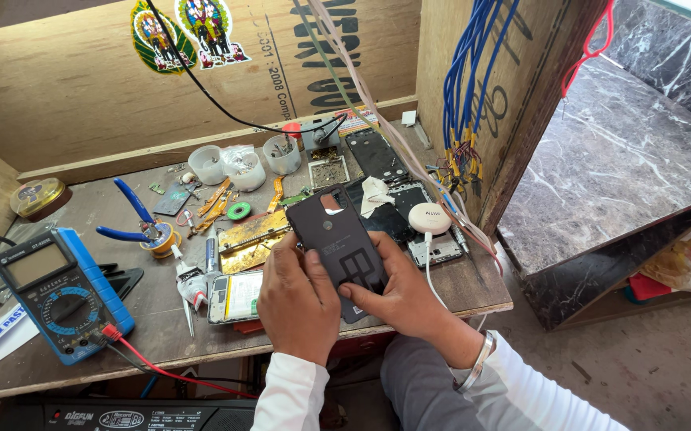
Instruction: The person handles a black phone back cover, peeling off a protective film and inspecting the surface. They then pick up a disassembled phone body and use a small screwdriver to tighten screws on the camera module area.
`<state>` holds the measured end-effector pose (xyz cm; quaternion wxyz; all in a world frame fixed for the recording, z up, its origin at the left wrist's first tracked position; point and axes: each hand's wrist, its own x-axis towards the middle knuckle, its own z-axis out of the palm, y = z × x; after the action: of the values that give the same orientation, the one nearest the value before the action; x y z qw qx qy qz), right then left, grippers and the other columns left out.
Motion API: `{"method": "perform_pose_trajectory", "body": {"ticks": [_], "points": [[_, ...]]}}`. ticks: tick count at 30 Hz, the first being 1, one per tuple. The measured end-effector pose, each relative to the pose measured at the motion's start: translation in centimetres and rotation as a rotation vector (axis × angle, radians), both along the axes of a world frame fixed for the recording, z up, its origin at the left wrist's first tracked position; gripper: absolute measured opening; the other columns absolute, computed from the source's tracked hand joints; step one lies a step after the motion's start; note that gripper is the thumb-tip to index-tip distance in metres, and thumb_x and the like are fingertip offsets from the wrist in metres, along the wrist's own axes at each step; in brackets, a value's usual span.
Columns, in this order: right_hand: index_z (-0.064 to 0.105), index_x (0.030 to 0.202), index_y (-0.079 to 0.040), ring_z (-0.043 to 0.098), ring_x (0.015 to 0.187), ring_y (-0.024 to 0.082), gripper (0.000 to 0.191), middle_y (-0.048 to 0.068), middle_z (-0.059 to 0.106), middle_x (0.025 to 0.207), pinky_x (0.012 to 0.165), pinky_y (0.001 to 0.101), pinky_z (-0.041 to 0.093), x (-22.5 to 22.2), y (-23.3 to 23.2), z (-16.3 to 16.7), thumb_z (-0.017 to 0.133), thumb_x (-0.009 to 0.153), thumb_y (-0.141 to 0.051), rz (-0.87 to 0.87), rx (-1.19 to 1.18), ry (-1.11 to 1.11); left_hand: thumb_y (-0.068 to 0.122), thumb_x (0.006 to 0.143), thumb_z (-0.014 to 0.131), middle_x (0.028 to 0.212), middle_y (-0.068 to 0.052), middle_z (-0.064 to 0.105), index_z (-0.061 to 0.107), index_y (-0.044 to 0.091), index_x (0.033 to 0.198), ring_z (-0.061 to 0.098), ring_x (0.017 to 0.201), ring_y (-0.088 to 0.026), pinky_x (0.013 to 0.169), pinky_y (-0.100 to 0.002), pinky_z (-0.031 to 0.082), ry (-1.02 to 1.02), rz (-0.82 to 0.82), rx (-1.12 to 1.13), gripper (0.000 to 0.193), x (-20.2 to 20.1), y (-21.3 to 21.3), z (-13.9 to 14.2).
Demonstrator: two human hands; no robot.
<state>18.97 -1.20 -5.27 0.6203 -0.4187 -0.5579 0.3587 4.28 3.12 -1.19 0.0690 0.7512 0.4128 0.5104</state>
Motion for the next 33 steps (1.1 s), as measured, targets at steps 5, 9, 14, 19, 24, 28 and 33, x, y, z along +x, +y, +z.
{"method": "perform_pose_trajectory", "body": {"ticks": [5, 9, 14, 19, 24, 28, 33], "points": [[0.044, 0.143, -0.003, 0.057, 0.113, 0.008, 0.069, 0.005, 0.064, 0.12, 0.097, 0.0267, 0.048, -0.1, -0.2, 0.3, 0.08, 0.084, -0.007, 0.022, 0.003, -0.047, 0.022, 0.105, 0.051, 0.083, -0.013, 0.063, 0.059, 0.004, 0.097, 0.064, 0.076, -0.037, 0.064, -0.051, 0.047, 0.06, 0.12, -0.027, 0.021, -0.2, 0.5, -0.3], [0.049, 0.141, -0.002, 0.058, 0.112, 0.01, 0.067, 0.006, 0.065, 0.119, 0.098, 0.0271, 0.047, -0.1, -0.5, 0.5, 0.082, 0.083, -0.005, -0.056, 0.027, -0.229, 0.024, 0.106, 0.051, 0.077, -0.013, 0.061, 0.059, 0.005, 0.088, 0.063, 0.072, -0.038, 0.062, -0.05, 0.046, 0.074, 0.18, 0.05, 0.027, -0.5, 1.3, -0.6], [0.045, 0.143, -0.001, 0.057, 0.112, 0.009, 0.068, 0.006, 0.063, 0.12, 0.097, 0.0269, 0.048, -0.2, -0.3, 0.4, 0.08, 0.084, -0.005, 0.029, 0.024, -0.079, 0.029, 0.108, 0.055, 0.07, -0.011, 0.059, 0.057, 0.006, 0.079, 0.061, 0.069, -0.034, 0.062, -0.049, 0.046, 0.094, 0.206, -0.016, 0.037, -0.6, 1.4, -0.9], [0.043, 0.144, -0.002, 0.06, 0.108, 0.009, 0.07, 0.005, 0.064, 0.117, 0.093, 0.0264, 0.051, -0.3, -0.2, 0.3, 0.079, 0.084, -0.006, -0.005, -0.012, -0.043, 0.026, 0.103, 0.055, 0.078, -0.01, 0.062, 0.06, 0.006, 0.096, 0.063, 0.072, -0.032, 0.064, -0.047, 0.047, 0.034, 0.106, 0.04, 0.022, -0.9, 0.3, -0.7], [0.044, 0.143, -0.001, 0.06, 0.11, 0.009, 0.068, 0.006, 0.065, 0.119, 0.096, 0.0269, 0.051, -0.2, -0.1, 0.3, 0.079, 0.085, -0.006, -0.008, 0.014, -0.079, 0.025, 0.102, 0.056, 0.08, -0.009, 0.063, 0.059, 0.005, 0.102, 0.065, 0.072, -0.03, 0.065, -0.046, 0.048, 0.019, 0.08, -0.046, 0.02, -0.8, 0.1, -0.8], [0.045, 0.141, -0.001, 0.06, 0.109, 0.009, 0.067, 0.006, 0.065, 0.118, 0.095, 0.0272, 0.051, -0.2, -0.1, 0.3, 0.08, 0.084, -0.007, 0.02, -0.019, -0.059, 0.022, 0.104, 0.056, 0.085, -0.011, 0.063, 0.059, 0.006, 0.099, 0.063, 0.078, -0.035, 0.067, -0.047, 0.047, 0.076, 0.134, 0.117, 0.017, -0.9, 0.6, -1.2], [0.049, 0.14, -0.002, 0.058, 0.109, 0.009, 0.066, 0.006, 0.064, 0.118, 0.096, 0.0274, 0.05, -0.2, -0.3, 0.4, 0.081, 0.083, -0.008, -0.014, -0.008, -0.128, 0.022, 0.103, 0.058, 0.072, -0.012, 0.059, 0.058, 0.007, 0.081, 0.061, 0.068, -0.035, 0.062, -0.049, 0.045, 0.112, 0.185, 0.034, 0.027, -1.0, 1.1, -1.5]]}}
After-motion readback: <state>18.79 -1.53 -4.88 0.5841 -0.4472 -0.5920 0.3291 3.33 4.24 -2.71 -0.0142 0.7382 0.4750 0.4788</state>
